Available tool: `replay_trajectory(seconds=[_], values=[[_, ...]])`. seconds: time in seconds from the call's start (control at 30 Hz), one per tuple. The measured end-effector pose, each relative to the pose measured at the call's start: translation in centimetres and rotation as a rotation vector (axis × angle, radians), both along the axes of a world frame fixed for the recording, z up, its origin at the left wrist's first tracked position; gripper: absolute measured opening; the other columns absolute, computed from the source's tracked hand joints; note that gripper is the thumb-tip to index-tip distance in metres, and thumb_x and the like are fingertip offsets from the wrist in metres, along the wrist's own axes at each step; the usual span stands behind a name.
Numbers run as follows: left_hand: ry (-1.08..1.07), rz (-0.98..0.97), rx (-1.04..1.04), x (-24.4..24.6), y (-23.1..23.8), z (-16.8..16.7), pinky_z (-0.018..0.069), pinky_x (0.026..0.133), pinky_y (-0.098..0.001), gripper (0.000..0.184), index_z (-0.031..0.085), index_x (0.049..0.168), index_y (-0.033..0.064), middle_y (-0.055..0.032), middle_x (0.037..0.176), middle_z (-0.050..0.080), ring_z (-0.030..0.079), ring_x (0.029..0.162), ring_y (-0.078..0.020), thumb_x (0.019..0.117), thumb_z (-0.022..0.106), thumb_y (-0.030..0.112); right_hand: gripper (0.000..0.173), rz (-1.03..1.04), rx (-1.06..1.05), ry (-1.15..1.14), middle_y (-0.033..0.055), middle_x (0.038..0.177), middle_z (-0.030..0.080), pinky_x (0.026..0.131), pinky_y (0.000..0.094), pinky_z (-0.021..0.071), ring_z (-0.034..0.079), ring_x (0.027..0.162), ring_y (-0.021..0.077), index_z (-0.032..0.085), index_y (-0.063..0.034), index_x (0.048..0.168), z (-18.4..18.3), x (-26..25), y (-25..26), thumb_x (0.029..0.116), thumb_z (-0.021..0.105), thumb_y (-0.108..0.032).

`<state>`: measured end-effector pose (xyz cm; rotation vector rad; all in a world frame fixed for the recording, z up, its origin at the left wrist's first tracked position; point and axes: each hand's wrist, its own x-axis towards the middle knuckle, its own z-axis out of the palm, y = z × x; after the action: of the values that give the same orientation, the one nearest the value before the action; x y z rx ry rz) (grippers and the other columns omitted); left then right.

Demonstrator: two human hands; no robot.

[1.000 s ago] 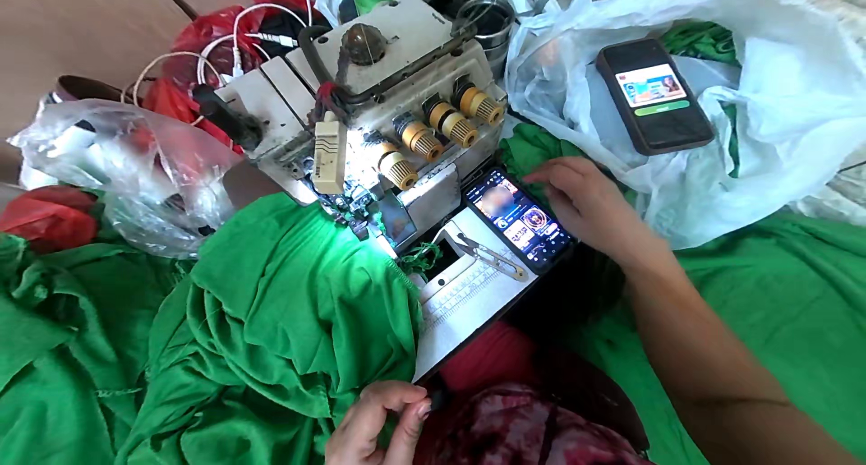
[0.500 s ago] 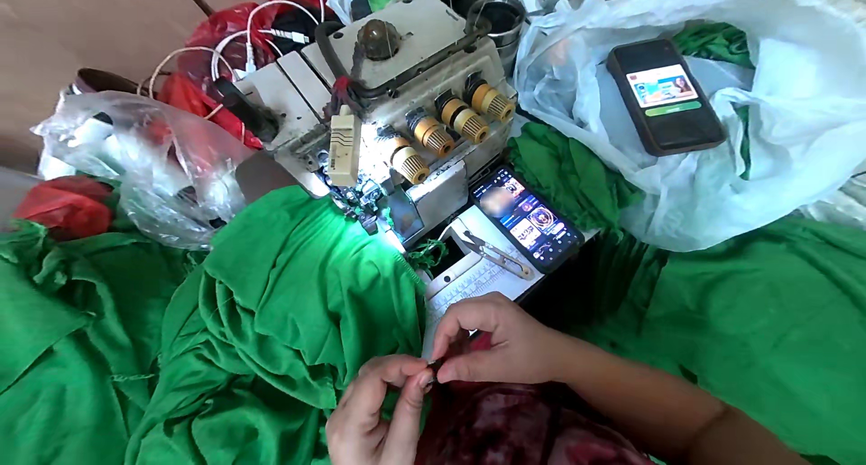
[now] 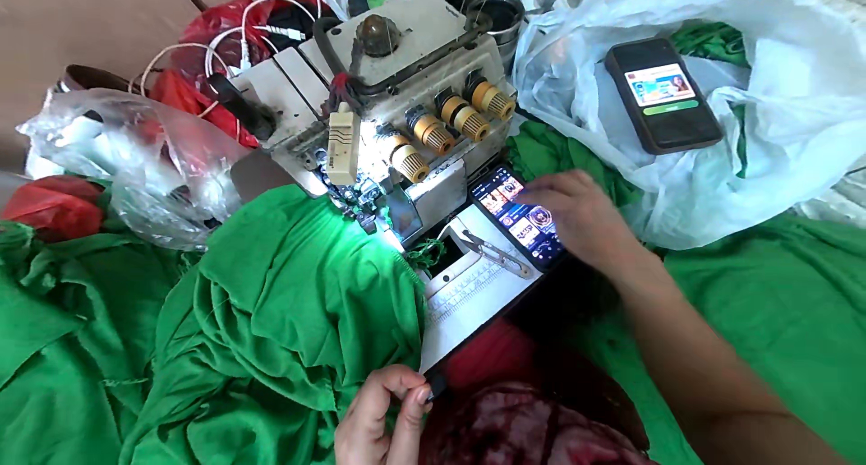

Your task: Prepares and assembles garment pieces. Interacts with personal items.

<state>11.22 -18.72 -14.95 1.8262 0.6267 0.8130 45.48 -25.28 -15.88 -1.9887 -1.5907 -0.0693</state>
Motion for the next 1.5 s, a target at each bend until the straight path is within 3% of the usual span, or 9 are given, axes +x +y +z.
replay_trajectory(seconds=[0.1, 0.33, 0.4, 0.5, 0.6, 0.8, 1.07, 1.37, 1.5], values=[[0.018, -0.028, 0.001, 0.0, -0.1, 0.0, 0.0589, 0.068, -0.0155, 0.013, 0.062, 0.103, 0.0152, 0.0081, 0.087, 0.067, 0.066, 0.076, 0.0029, 0.1038, 0.059, 0.028, 0.044, -0.03, -0.05, -0.079, 0.0193, 0.123, 0.067, 0.091, 0.0636, 0.0492, 0.06, 0.115, 0.0459, 0.079, -0.0144, 0.11, -0.5, 2.6, -0.3, 0.0875, 0.057, 0.015], [0.039, -0.045, 0.021, 0.1, 0.1, 0.3, 0.0585, 0.068, -0.0145, 0.012, 0.062, 0.104, 0.0151, 0.0084, 0.088, 0.066, 0.065, 0.076, 0.0041, 0.104, 0.059, 0.027, 0.051, -0.032, -0.058, -0.098, 0.0194, 0.132, 0.064, 0.093, 0.0648, 0.0474, 0.058, 0.121, 0.0463, 0.078, -0.019, 0.118, -1.4, 2.5, -0.9, 0.0872, 0.057, 0.016], [0.036, -0.047, 0.022, 0.1, 0.2, 0.4, 0.0583, 0.069, -0.014, 0.012, 0.062, 0.103, 0.015, 0.0087, 0.088, 0.067, 0.066, 0.076, 0.0045, 0.104, 0.059, 0.027, 0.045, -0.018, -0.042, -0.076, 0.018, 0.132, 0.065, 0.095, 0.0645, 0.047, 0.057, 0.124, 0.045, 0.08, -0.0168, 0.11, -1.5, 2.5, -1.6, 0.0875, 0.058, 0.015], [0.03, -0.044, 0.015, 0.2, 0.2, 0.5, 0.0583, 0.069, -0.0138, 0.011, 0.062, 0.103, 0.0158, 0.0092, 0.088, 0.066, 0.066, 0.077, 0.0046, 0.1036, 0.06, 0.027, 0.025, 0.01, 0.019, -0.051, 0.0172, 0.121, 0.07, 0.097, 0.0614, 0.0475, 0.059, 0.123, 0.042, 0.073, -0.0055, 0.076, -1.1, 2.6, -2.9, 0.0854, 0.058, 0.012], [0.029, -0.053, 0.014, 0.2, 0.2, 0.3, 0.058, 0.069, -0.0138, 0.011, 0.062, 0.104, 0.0156, 0.0089, 0.088, 0.066, 0.065, 0.077, 0.0046, 0.1037, 0.06, 0.027, 0.024, -0.022, 0.025, -0.048, 0.0176, 0.115, 0.071, 0.098, 0.0593, 0.0476, 0.06, 0.12, 0.0415, 0.067, -0.0036, 0.069, -0.8, 2.7, -4.0, 0.0858, 0.057, 0.011], [0.03, -0.054, 0.017, 0.0, 0.2, 0.4, 0.0582, 0.068, -0.0139, 0.011, 0.062, 0.103, 0.0153, 0.0089, 0.088, 0.067, 0.065, 0.076, 0.0048, 0.1035, 0.06, 0.026, 0.024, -0.042, 0.041, -0.054, 0.0176, 0.114, 0.071, 0.097, 0.0577, 0.0486, 0.061, 0.118, 0.0409, 0.07, -0.0039, 0.075, -0.8, 2.6, -3.9, 0.0868, 0.055, 0.011], [0.029, -0.043, 0.014, -0.4, 0.0, 0.2, 0.0586, 0.069, -0.0145, 0.01, 0.063, 0.103, 0.0155, 0.0091, 0.088, 0.067, 0.066, 0.076, 0.0046, 0.103, 0.061, 0.026, 0.032, -0.063, 0.037, -0.076, 0.0171, 0.116, 0.07, 0.096, 0.0574, 0.0495, 0.062, 0.116, 0.0412, 0.077, -0.0067, 0.097, -1.1, 1.9, -2.1, 0.0899, 0.052, 0.012], [0.034, -0.04, 0.018, -0.6, 0.0, 0.3, 0.0583, 0.069, -0.0147, 0.01, 0.063, 0.104, 0.0153, 0.0086, 0.088, 0.067, 0.066, 0.076, 0.0043, 0.1032, 0.061, 0.025, 0.039, -0.08, 0.074, -0.136, 0.02, 0.124, 0.067, 0.094, 0.0591, 0.0502, 0.061, 0.117, 0.0441, 0.075, -0.009, 0.116, -1.4, 1.2, -1.0, 0.0901, 0.054, 0.012], [0.024, -0.037, 0.014, -0.6, 0.1, 0.3, 0.0585, 0.069, -0.0146, 0.01, 0.063, 0.104, 0.0154, 0.0089, 0.088, 0.067, 0.066, 0.076, 0.0043, 0.1032, 0.061, 0.025, 0.037, -0.086, 0.082, -0.144, 0.0207, 0.128, 0.065, 0.092, 0.0611, 0.0491, 0.06, 0.117, 0.0457, 0.073, -0.0091, 0.118, -1.8, 0.9, -0.9, 0.0917, 0.054, 0.008]])
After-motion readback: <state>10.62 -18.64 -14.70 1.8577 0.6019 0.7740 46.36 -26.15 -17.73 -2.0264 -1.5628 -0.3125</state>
